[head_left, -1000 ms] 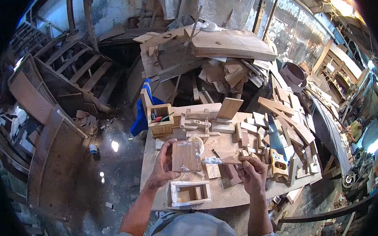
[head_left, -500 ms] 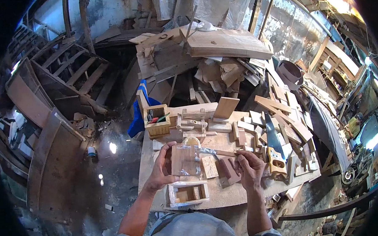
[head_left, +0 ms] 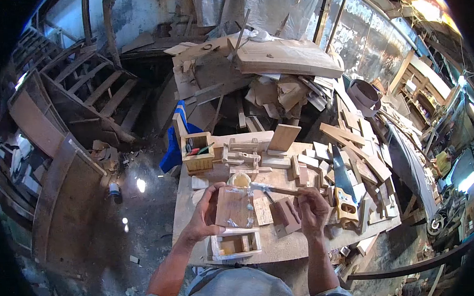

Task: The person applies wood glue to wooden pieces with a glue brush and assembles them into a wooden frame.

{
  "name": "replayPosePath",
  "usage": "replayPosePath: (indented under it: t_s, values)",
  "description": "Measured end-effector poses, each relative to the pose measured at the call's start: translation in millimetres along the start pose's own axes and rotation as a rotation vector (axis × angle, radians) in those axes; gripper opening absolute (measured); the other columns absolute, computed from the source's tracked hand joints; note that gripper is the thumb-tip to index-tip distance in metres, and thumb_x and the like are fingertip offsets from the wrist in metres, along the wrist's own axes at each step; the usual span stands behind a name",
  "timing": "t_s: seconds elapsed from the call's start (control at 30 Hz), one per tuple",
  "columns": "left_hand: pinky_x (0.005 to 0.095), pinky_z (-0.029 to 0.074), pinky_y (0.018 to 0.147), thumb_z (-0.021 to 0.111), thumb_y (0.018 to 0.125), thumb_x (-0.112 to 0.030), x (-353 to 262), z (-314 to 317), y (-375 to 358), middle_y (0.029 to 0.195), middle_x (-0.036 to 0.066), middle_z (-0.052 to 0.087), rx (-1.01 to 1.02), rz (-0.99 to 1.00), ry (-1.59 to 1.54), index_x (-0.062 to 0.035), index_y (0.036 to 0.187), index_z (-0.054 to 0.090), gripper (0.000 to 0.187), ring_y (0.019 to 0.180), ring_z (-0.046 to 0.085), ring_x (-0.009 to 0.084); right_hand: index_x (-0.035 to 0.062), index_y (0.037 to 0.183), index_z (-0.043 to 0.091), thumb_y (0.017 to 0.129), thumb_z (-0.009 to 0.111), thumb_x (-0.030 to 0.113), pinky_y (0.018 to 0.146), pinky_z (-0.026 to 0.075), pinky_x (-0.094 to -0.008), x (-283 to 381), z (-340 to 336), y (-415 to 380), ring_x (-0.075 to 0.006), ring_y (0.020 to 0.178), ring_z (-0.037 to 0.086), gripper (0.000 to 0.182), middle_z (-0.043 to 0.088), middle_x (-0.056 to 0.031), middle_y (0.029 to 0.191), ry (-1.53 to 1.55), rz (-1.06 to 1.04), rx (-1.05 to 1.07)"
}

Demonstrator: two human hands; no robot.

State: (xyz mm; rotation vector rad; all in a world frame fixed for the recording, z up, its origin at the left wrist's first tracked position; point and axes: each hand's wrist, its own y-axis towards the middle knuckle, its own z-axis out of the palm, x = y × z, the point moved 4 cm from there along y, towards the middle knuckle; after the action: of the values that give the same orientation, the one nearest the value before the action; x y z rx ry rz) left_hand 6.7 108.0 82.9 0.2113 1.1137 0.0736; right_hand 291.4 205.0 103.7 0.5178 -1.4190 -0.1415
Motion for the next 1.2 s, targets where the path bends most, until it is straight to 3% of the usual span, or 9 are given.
replayPosePath:
  t_s: [0.1,0.2,0.33,0.47,0.6,0.7,1.0,1.1,1.2]
  values:
    - [0.0412,0.033,0.122,0.086,0.056,-0.021,7,0,-2,0.148,0.011,0.043,0.043,-0.040,0.007,-0.0075,0.157,0.025,0.119,0.141,0.043,0.0266,-0.0056,0.114,0.067,0.090,0.058,-0.014,0.075,0.052,-0.0269,9,10,4,-0.0146,0.085,0.064,0.027,0.066,-0.0095,0.102,0.053,-0.023,0.008]
    - [0.0414,0.033,0.122,0.086,0.056,-0.021,13,0,-2,0.148,0.012,0.043,0.089,-0.064,0.013,-0.0084,0.158,0.024,0.121,0.142,0.043,0.0275,-0.0038,0.108,0.067,0.098,0.059,-0.007,0.062,0.047,-0.0204,22,25,10,-0.0087,0.074,0.060,0.013,0.065,-0.0072,0.097,-0.260,-0.190,0.169]
    - [0.0412,0.032,0.122,0.086,0.055,-0.022,14,-3,-5,0.149,0.013,0.043,0.095,-0.079,0.003,-0.0094,0.159,0.023,0.123,0.142,0.043,0.0277,-0.0044,0.105,0.066,0.098,0.060,-0.007,0.064,0.051,-0.0235,6,22,13,-0.0112,0.075,0.063,0.011,0.066,-0.0100,0.101,-0.068,-0.199,0.107]
    - [0.0409,0.032,0.122,0.086,0.054,-0.022,13,-2,-7,0.149,0.013,0.043,0.083,-0.075,-0.028,-0.0096,0.160,0.022,0.124,0.142,0.043,0.0278,-0.0016,0.108,0.066,0.098,0.058,-0.008,0.067,0.051,-0.0253,13,26,13,-0.0124,0.078,0.063,0.014,0.066,-0.0091,0.101,-0.354,-0.158,0.202]
    - [0.0400,0.032,0.122,0.086,0.057,-0.018,12,-3,-8,0.148,0.011,0.042,0.087,-0.056,-0.028,-0.0088,0.159,0.022,0.121,0.141,0.043,0.0261,-0.0007,0.108,0.067,0.099,0.057,-0.007,0.066,0.050,-0.0250,11,17,14,-0.0129,0.078,0.063,0.014,0.066,-0.0095,0.099,0.016,-0.141,0.099]
    - [0.0397,0.033,0.121,0.086,0.061,-0.012,8,1,-6,0.148,0.010,0.041,0.067,-0.012,-0.045,-0.0081,0.158,0.021,0.117,0.142,0.043,0.0242,-0.0008,0.109,0.068,0.100,0.056,-0.006,0.065,0.050,-0.0254,30,18,12,-0.0139,0.078,0.063,0.015,0.066,-0.0091,0.096,-0.025,-0.175,0.070]
    - [0.0426,0.035,0.120,0.086,0.066,-0.010,17,-13,-3,0.149,0.014,0.040,-0.145,0.134,0.118,-0.0046,0.158,0.019,0.114,0.142,0.041,0.0268,-0.0044,0.107,0.071,0.091,0.068,-0.008,0.073,0.056,-0.0288,26,20,-51,-0.0211,0.084,0.071,0.016,0.070,-0.0142,0.097,-0.106,-0.093,0.039]
    - [0.0432,0.035,0.120,0.086,0.066,-0.010,20,-11,-3,0.149,0.015,0.040,-0.167,0.129,0.123,-0.0043,0.158,0.019,0.114,0.142,0.041,0.0275,-0.0058,0.105,0.071,0.090,0.068,-0.009,0.074,0.056,-0.0293,37,26,-48,-0.0206,0.083,0.071,0.016,0.071,-0.0154,0.098,-0.385,-0.267,0.086]
    - [0.0433,0.035,0.120,0.086,0.066,-0.010,20,-11,0,0.150,0.015,0.039,-0.170,0.121,0.145,-0.0042,0.158,0.019,0.114,0.142,0.041,0.0277,-0.0051,0.105,0.072,0.088,0.068,-0.010,0.075,0.056,-0.0294,37,28,-50,-0.0205,0.084,0.072,0.018,0.072,-0.0152,0.100,-0.371,-0.196,0.084]
